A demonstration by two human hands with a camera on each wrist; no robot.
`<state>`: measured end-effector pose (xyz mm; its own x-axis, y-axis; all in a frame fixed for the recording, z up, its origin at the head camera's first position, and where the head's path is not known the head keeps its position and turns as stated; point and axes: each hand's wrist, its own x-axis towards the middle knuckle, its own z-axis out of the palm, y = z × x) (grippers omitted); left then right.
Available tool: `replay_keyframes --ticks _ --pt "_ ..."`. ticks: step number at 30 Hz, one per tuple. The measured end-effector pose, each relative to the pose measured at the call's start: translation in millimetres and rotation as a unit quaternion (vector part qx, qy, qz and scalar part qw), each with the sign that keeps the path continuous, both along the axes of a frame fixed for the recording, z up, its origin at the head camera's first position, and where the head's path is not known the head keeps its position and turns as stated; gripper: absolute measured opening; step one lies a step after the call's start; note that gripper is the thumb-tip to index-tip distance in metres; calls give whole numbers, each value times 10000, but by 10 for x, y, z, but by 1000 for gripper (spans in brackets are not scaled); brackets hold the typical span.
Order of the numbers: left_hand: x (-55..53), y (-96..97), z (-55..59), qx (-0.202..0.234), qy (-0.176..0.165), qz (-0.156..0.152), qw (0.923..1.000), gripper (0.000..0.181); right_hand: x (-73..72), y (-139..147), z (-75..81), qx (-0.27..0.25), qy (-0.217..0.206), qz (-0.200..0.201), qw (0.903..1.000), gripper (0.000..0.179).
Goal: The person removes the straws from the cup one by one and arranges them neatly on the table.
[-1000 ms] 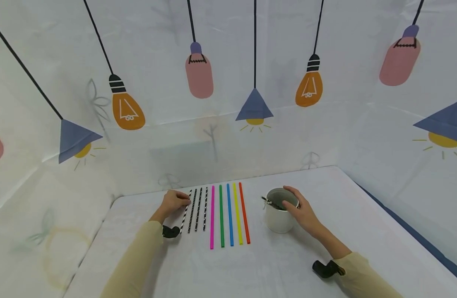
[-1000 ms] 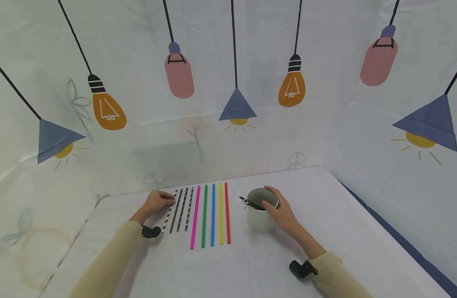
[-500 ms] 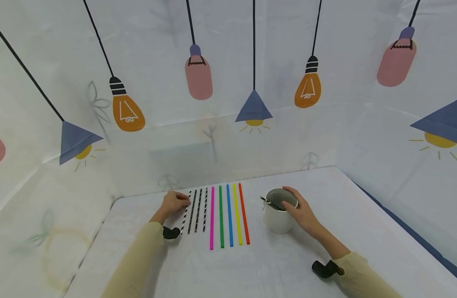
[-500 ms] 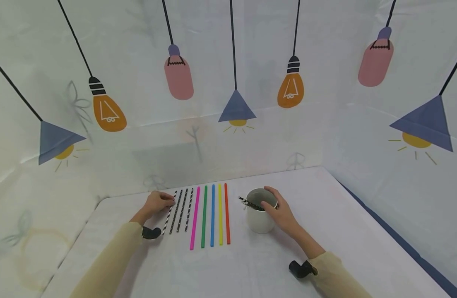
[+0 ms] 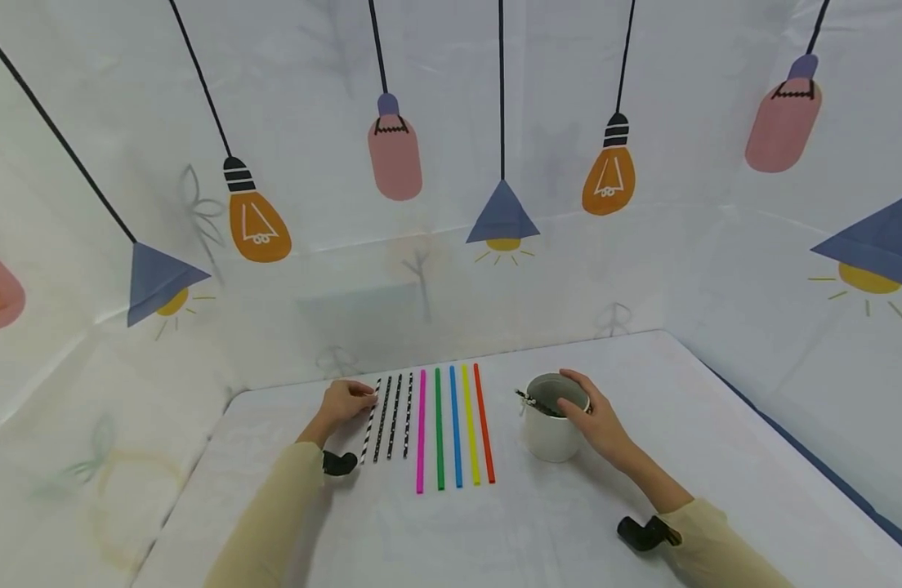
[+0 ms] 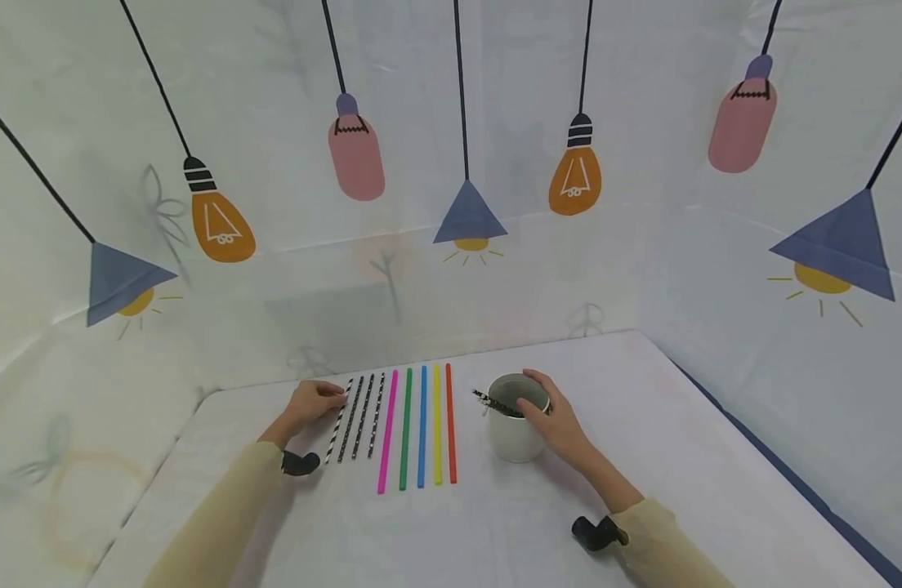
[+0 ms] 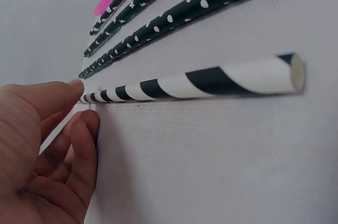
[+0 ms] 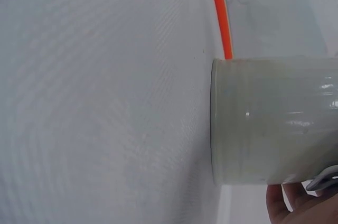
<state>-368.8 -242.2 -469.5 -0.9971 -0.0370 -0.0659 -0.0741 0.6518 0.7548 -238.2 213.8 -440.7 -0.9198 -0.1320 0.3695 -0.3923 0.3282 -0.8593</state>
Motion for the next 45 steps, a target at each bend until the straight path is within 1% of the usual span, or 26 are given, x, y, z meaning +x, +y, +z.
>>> replay_keyframes --ticks 4,8,12,16,20,23,25,27,32,35,36,38,42,45 --pt "40 -15 -27 273 78 35 9996 25 3 17 -24 14 -16 53 10000 52" --pt "114 16 16 454 273 -34 9986 26 -4 26 -32 -12 -67 104 9999 53" --pt "176 109 69 710 585 -227 9955 25 -16 30 -35 4 -69 111 9999 53" --pt "268 259 142 1094 880 -539 9886 25 -32 29 -30 10 -72 92 9999 53" --pt "383 483 226 1279 1078 -763 9830 24 -33 35 -35 49 -55 27 10000 52" --pt "461 679 270 1269 1183 -894 9808 22 -29 42 -40 78 -56 12 10000 51" --pt "508 811 297 1265 1237 -1040 9787 20 -28 46 -44 99 -75 -14 9999 51" --pt "563 938 341 1369 1248 -1209 9752 20 -31 47 -45 104 -97 -16 9999 51" --pt "703 1242 445 1584 1259 -1815 9624 20 -28 34 -31 78 -109 -4 9999 53" --pt "791 1434 491 1486 1319 -2171 9557 18 -32 30 -29 72 -126 34 9999 53" --pt "817 1499 501 1477 1356 -2298 9524 17 -34 34 -30 90 -116 31 9999 53" --pt "877 1631 523 1418 1386 -2473 9484 16 -40 46 -36 119 -107 35 9999 53" --pt "986 1875 550 1506 1391 -2671 9416 18 -47 75 -37 122 -101 77 9998 53" --pt "1047 2033 564 1694 1557 -2710 9347 22 -54 72 -41 134 -98 70 9998 54"
